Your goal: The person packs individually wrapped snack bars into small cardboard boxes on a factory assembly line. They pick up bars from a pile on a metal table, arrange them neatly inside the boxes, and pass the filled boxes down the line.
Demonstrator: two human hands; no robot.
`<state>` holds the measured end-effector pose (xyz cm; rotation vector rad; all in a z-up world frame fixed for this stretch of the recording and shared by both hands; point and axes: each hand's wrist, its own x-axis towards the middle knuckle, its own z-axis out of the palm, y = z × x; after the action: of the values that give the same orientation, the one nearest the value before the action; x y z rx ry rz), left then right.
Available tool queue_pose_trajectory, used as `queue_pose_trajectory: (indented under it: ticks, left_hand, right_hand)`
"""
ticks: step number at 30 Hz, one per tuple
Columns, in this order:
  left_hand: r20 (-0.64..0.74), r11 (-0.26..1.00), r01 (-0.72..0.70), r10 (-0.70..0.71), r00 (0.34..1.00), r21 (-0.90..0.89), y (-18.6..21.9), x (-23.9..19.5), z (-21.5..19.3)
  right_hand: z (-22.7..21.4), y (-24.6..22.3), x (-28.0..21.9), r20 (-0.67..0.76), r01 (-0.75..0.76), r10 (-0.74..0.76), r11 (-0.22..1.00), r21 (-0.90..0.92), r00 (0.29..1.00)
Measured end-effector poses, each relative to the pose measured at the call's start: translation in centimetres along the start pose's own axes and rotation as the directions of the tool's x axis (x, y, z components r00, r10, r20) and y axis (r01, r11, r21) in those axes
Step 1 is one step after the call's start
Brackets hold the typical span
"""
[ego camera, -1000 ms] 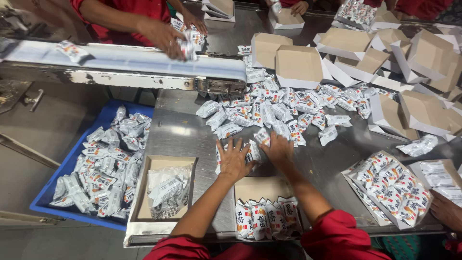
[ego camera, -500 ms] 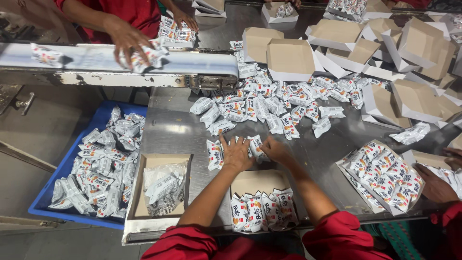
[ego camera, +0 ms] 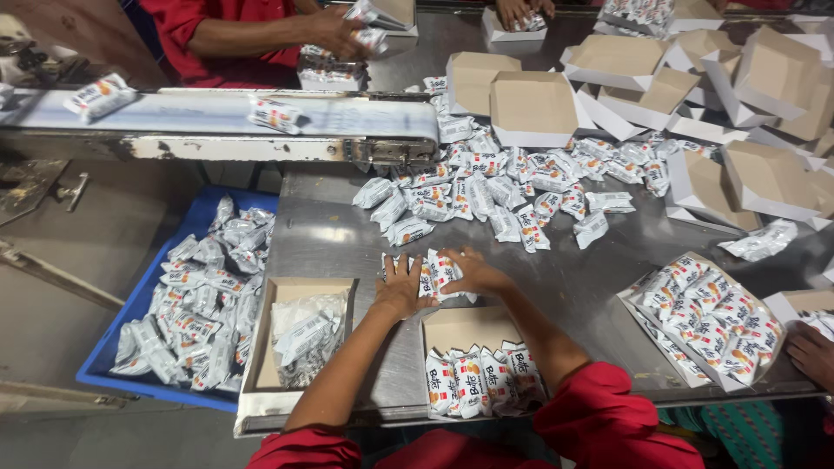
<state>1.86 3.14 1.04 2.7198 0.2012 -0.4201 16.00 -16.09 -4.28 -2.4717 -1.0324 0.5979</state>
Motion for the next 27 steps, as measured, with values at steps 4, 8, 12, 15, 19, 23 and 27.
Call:
queue_pose_trajectory:
  ticks: [4, 8, 12, 15, 19, 23, 27]
  left_hand:
    - [0.008, 1.0, 0.006, -0.006, 1.0, 0.025, -0.2, 2.0, 1.1]
    - [-0.094, 0.992, 0.048, -0.059, 0.994, -0.113, 0.2, 1.5, -0.3]
    - [-0.238, 0.967, 0.029, -0.091, 0.967, -0.252, 1.5, -0.7, -1.4]
    - [-0.497, 0.974, -0.144, 0.038, 0.867, -0.177, 3.0, -3.1, -1.8]
    - [-0.711, 0.931, -0.349, 0.172, 0.682, -0.109, 6.5, -6.6, 0.0]
    - [-0.71, 0.889, -0.441, 0.231, 0.665, -0.123, 8.6, -9.8, 3.1]
    - [-0.609, 0.872, -0.45, 0.254, 0.751, -0.191, 8.3, -10.8, 5.2]
  right_hand:
    - [-0.1, -0.8, 0.0, 0.047, -0.084, 0.082, 0.995, 0.051, 0.996]
    - [0.3, -1.9, 0.1, -0.066, -0.107, 0.106, 0.994, -0.012, 0.992]
    - [-0.4, -3.6, -1.9, -0.282, -0.052, 0.09, 0.989, 0.139, 0.955]
    - [-1.1, -5.2, -4.8, -0.575, 0.052, -0.007, 0.997, 0.061, 0.818]
    - [-1.9, -6.3, -12.4, -0.791, 0.135, -0.174, 0.984, -0.117, 0.587]
    - [0.8, -7.5, -19.0, -0.826, 0.062, -0.056, 0.998, -0.026, 0.561]
    - [2.7, -7.9, -20.2, -0.797, 0.022, -0.05, 0.999, -0.046, 0.602]
